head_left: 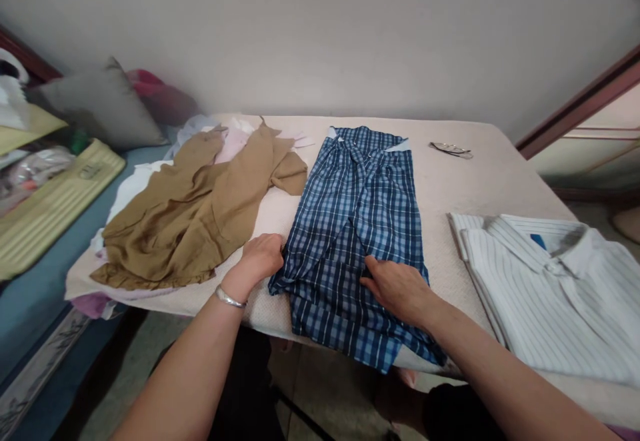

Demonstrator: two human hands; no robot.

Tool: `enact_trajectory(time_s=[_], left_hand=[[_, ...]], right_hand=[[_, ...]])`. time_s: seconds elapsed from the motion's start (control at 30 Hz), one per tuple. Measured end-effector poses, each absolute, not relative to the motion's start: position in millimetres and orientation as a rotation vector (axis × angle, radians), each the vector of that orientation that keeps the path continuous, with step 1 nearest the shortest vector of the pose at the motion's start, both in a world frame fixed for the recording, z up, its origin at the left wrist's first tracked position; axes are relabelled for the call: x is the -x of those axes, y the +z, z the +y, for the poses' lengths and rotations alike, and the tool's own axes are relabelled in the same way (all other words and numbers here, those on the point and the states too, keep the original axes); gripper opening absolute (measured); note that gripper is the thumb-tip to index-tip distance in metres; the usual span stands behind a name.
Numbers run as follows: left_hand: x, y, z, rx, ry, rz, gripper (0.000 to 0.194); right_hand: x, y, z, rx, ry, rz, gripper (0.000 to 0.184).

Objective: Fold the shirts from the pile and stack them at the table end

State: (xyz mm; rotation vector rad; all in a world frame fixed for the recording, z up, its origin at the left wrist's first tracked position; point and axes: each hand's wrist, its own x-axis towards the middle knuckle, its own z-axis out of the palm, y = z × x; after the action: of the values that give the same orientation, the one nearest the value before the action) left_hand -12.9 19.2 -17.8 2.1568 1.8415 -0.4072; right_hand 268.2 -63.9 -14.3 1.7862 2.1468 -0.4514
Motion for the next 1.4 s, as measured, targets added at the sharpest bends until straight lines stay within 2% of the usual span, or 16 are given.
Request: enact_trajectory(time_s=[0.07,0.17,0.23,0.3,0.4,0.5,0.6,0.73,0.9,1.07,1.27,1.4], left_hand=[[12.3,-14.6,17.6,-2.154,-0.313,1.876,0.023],[11.7,-11.4,15.2,-2.152,-0.141,1.537,0.015],[11.6,-13.1,14.6,-2.15,-0.211,1.288,0.012],[10.2,-16.2,15.1,-2.176,-0.352,1.23,0.01],[-0.4,-15.8,12.8,-2.226,-0.38,1.359,0.013],[-28.0,-9.0,-2.5,-2.263,-0.087,1.391,0.018],[-67.2,-6.7,-32.1,-2.296,0.1,1.082,0.021],[-105.8,-12.6,-72.1,-2.337,-0.024,0.848,0.021],[-121.5,-18.7,-101.1,-2.478,-0.055,0.718,0.021],[-135.5,-25.3,-118.6,-2.645,-0.123,0.538,0.031],[-146.2,-31.9,-125.0,-2.682,-0.234,0.461,0.043],[-153.0,-32.0,-127.6,-2.693,-0.286,0.415,0.045]], right_hand=[[-271.1,-11.6,-61.8,-1.781,-0.475,2.146,0.027],[-282.3,-3.5,-57.0,-1.751,-0.609,2.187,0.025],[-292.9,2.2,-53.1,-1.755,-0.701,2.241,0.027],[-303.8,5.9,-49.0,-1.812,-0.706,2.277,0.03],[-317.9,9.0,-43.1,-1.966,-0.587,2.211,0.032],[-325.7,12.6,-38.4,-2.098,-0.497,2.067,0.037],[-323.8,16.1,-39.3,-2.077,-0.54,1.983,0.046],[-307.0,14.3,-52.0,-1.906,-0.624,1.985,0.057],[-291.9,4.0,-64.8,-1.819,-0.616,1.976,0.033],[-308.6,4.1,-63.7,-1.824,-0.682,2.072,0.026],[-334.5,14.0,-60.5,-1.876,-1.288,2.129,0.02],[-335.7,15.2,-58.7,-1.961,-1.496,2.115,0.018]])
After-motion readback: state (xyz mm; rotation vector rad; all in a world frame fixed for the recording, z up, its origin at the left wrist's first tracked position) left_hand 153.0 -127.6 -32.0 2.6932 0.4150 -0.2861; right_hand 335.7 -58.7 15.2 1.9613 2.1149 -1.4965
